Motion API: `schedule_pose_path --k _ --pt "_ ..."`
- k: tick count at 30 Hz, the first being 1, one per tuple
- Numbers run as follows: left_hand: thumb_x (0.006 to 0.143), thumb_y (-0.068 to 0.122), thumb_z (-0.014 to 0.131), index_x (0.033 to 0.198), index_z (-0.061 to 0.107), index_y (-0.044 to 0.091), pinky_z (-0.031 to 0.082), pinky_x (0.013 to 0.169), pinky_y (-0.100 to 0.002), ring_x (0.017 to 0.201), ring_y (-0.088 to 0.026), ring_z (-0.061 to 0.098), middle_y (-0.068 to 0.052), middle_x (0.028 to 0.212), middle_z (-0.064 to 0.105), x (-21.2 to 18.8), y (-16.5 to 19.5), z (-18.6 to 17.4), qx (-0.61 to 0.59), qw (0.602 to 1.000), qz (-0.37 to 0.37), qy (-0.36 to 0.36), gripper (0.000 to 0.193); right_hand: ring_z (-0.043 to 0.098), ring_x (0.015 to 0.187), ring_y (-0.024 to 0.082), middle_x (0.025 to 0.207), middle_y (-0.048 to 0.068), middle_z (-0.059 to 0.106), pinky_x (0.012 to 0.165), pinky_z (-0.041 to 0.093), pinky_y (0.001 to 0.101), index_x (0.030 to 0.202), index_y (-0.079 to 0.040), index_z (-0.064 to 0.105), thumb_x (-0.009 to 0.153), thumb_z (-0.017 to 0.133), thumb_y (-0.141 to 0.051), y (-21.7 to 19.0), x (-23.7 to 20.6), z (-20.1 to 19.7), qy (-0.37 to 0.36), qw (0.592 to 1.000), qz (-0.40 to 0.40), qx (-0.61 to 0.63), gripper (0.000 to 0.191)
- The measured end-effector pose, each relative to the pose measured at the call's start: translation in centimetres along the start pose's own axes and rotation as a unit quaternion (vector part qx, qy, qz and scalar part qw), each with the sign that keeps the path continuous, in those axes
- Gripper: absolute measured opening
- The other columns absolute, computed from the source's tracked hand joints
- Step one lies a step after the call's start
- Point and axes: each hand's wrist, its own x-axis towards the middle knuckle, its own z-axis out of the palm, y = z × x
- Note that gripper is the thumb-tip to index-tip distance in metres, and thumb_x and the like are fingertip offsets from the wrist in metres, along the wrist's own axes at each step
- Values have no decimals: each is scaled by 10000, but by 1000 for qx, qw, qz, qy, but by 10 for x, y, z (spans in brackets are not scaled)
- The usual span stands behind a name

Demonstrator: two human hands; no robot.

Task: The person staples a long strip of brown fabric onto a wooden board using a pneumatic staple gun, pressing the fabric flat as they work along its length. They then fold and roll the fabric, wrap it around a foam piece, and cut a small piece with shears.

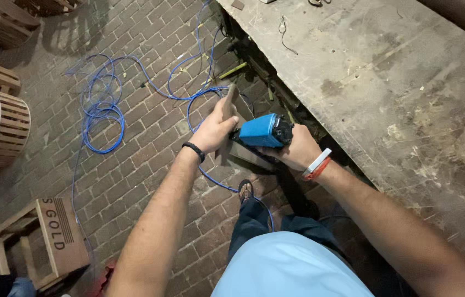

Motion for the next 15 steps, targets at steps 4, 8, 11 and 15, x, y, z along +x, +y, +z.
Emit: schedule_pose_path --k 4,8,11,15 --pt "964 239 608 1606 233 74 350 1174 -396 1444 -302 439 -195 1591 423 2 8 2 4 999 39 -32 761 786 924 188 1016 93 803 840 593 325 1114 -102 761 749 856 -194 6 -2 -4 16 1000 19 7 389" --pt "952 259 620 1570 306 90 408 1148 -375 1385 -258 524 -158 1478 543 3 13 5 33 997 -58 -35 713 781 912 183 1004 97 798 830 593 332 1118 -104 770 755 869 -207 16 -10 -6 33 999 32 -24 390" --pt "883 161 663 1536 378 74 405 1135 -382 1358 -236 507 -133 1446 562 5 8 1 -32 999 -9 -41 718 784 907 189 1009 92 811 840 598 338 1125 -111 773 771 858 -234 28 -23 -5 66 996 57 13 384" --pt "772 121 701 1489 469 64 485 1034 -392 1195 -218 563 -124 1308 585 16 -8 -20 -132 984 -107 -61 755 794 882 222 952 120 809 820 591 352 1054 -118 790 748 871 -308 51 -50 -3 85 971 219 -48 369"
